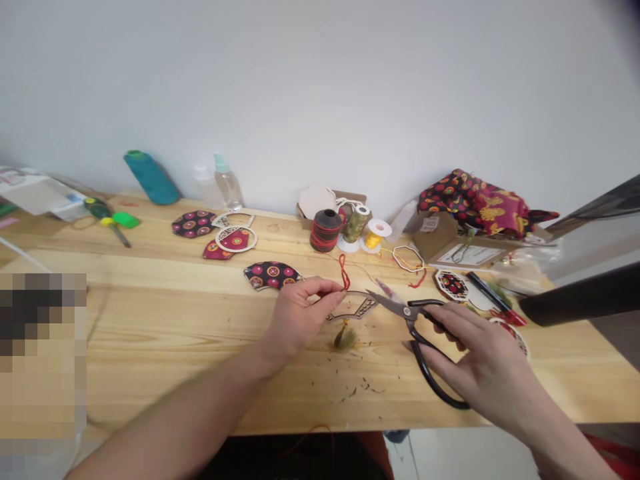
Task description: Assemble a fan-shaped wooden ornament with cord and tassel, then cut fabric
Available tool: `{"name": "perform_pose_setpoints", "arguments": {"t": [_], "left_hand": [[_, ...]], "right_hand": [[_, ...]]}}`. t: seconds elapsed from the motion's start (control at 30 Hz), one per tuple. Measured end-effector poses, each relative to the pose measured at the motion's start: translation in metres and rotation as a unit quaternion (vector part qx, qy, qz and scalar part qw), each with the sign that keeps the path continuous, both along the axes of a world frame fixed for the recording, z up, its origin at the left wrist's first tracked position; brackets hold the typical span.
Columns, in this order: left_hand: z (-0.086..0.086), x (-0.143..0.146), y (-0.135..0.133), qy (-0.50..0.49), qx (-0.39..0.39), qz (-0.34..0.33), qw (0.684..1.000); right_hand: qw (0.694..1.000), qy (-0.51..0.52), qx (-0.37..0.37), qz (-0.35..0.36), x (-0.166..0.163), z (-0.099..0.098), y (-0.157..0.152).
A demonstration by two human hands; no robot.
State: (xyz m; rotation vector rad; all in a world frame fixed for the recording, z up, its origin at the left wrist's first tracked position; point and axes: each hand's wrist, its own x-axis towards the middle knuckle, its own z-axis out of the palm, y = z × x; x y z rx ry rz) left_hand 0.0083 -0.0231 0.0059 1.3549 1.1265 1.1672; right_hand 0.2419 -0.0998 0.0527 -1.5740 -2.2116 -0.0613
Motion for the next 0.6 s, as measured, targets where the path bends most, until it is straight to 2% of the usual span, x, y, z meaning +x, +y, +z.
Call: {"name": "perform_pose_setpoints", "arguments": {"t": [0.1,0.27,0.6], "left_hand": [[0.001,0.001,-0.002,0.011,0.023,-0.002,1.0],[0.001,0.002,-0.003,0.023,0.037,0.004,0.999],[-0.001,0.001,-0.004,0.037,0.058,0.0,0.998]], "right_hand": [[0.995,-0.081,0.045,0.041,-0.005,0.007,0.0],[0.98,-0.181,0.039,0.07,-0.009,0.021,0.006],[0.968,-0.231,0.043,0.086,-0.007,0.027,0.016]]}}
